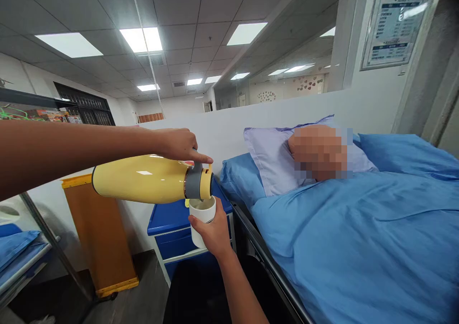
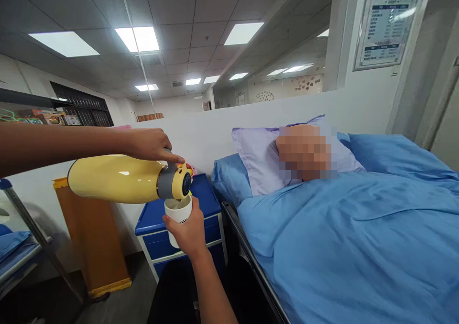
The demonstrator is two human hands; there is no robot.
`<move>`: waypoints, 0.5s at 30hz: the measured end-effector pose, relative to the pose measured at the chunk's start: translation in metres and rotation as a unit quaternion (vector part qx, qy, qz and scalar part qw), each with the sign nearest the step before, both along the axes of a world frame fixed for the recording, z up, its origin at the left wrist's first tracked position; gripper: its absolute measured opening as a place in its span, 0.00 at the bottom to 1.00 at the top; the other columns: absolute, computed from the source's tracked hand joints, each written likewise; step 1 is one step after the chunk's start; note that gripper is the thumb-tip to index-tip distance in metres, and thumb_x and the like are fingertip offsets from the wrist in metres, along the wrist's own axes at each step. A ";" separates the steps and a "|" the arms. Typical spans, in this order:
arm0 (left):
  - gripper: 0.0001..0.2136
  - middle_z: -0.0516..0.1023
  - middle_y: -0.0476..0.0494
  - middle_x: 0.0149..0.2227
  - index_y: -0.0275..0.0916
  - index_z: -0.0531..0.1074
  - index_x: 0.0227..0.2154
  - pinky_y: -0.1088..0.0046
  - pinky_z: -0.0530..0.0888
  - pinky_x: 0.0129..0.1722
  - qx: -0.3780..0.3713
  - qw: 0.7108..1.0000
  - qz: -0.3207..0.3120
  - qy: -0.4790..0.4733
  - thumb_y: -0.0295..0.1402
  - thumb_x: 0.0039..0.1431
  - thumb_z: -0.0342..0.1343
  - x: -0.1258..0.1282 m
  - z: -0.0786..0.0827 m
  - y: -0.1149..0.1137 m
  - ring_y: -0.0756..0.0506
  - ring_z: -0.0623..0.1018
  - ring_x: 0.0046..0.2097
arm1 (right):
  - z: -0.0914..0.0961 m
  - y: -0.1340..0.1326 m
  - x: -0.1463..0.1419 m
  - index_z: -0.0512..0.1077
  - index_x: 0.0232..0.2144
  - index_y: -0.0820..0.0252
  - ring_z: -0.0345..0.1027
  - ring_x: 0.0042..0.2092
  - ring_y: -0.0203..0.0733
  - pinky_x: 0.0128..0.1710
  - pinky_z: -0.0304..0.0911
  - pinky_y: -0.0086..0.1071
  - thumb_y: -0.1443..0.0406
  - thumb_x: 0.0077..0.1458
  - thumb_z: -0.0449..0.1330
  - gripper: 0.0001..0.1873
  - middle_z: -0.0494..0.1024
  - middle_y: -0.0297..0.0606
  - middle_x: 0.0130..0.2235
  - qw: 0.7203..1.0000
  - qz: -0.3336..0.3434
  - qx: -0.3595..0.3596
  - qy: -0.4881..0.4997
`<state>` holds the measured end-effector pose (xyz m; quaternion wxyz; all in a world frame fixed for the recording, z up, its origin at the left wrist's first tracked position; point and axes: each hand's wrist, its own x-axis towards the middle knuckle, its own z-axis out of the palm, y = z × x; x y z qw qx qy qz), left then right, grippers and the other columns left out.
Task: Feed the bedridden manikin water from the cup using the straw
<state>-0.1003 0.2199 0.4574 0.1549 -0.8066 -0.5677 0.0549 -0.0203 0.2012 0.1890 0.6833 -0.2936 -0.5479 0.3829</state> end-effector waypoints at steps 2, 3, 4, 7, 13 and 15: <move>0.31 0.70 0.39 0.20 0.38 0.70 0.12 0.66 0.58 0.30 -0.002 1.000 -0.002 -0.003 0.65 0.50 0.54 -0.001 -0.002 0.001 0.43 0.71 0.27 | -0.001 0.000 -0.001 0.69 0.43 0.53 0.74 0.35 0.45 0.35 0.69 0.38 0.59 0.41 0.71 0.25 0.80 0.33 0.35 1.000 -0.001 0.000 -0.003; 0.31 0.69 0.39 0.20 0.38 0.70 0.12 0.66 0.58 0.29 -0.004 1.000 -0.004 -0.008 0.65 0.49 0.55 -0.002 -0.003 0.002 0.43 0.70 0.26 | -0.002 0.000 -0.002 0.70 0.42 0.52 0.73 0.35 0.45 0.35 0.67 0.38 0.58 0.42 0.70 0.24 0.80 0.33 0.35 1.000 -0.007 0.000 -0.002; 0.31 0.69 0.39 0.19 0.38 0.69 0.12 0.66 0.58 0.29 -0.007 1.000 -0.005 -0.014 0.65 0.48 0.55 -0.004 -0.005 0.003 0.44 0.70 0.26 | -0.002 0.000 -0.004 0.70 0.41 0.52 0.73 0.35 0.45 0.35 0.66 0.39 0.57 0.43 0.69 0.22 0.81 0.33 0.35 1.000 -0.012 0.000 0.000; 0.32 0.67 0.41 0.18 0.39 0.69 0.11 0.66 0.58 0.28 -0.013 0.999 -0.002 -0.031 0.65 0.48 0.55 -0.014 -0.012 0.008 0.44 0.69 0.25 | -0.004 0.002 -0.009 0.70 0.41 0.53 0.73 0.34 0.44 0.35 0.65 0.38 0.56 0.43 0.69 0.22 0.80 0.33 0.34 1.000 -0.012 -0.005 -0.007; 0.29 0.67 0.44 0.20 0.39 0.77 0.19 0.69 0.58 0.28 0.002 0.991 0.051 -0.126 0.64 0.50 0.54 -0.062 -0.017 0.027 0.45 0.70 0.26 | -0.027 0.015 -0.018 0.69 0.45 0.56 0.74 0.37 0.45 0.39 0.70 0.37 0.59 0.41 0.71 0.28 0.80 0.34 0.37 0.999 0.002 -0.045 -0.027; 0.30 0.65 0.46 0.20 0.38 0.76 0.21 0.70 0.57 0.26 0.038 0.979 0.090 -0.177 0.64 0.52 0.52 -0.094 -0.017 0.038 0.47 0.69 0.25 | -0.042 0.023 -0.019 0.69 0.44 0.56 0.74 0.38 0.45 0.41 0.70 0.37 0.59 0.42 0.72 0.26 0.80 0.35 0.38 0.998 0.009 -0.055 -0.019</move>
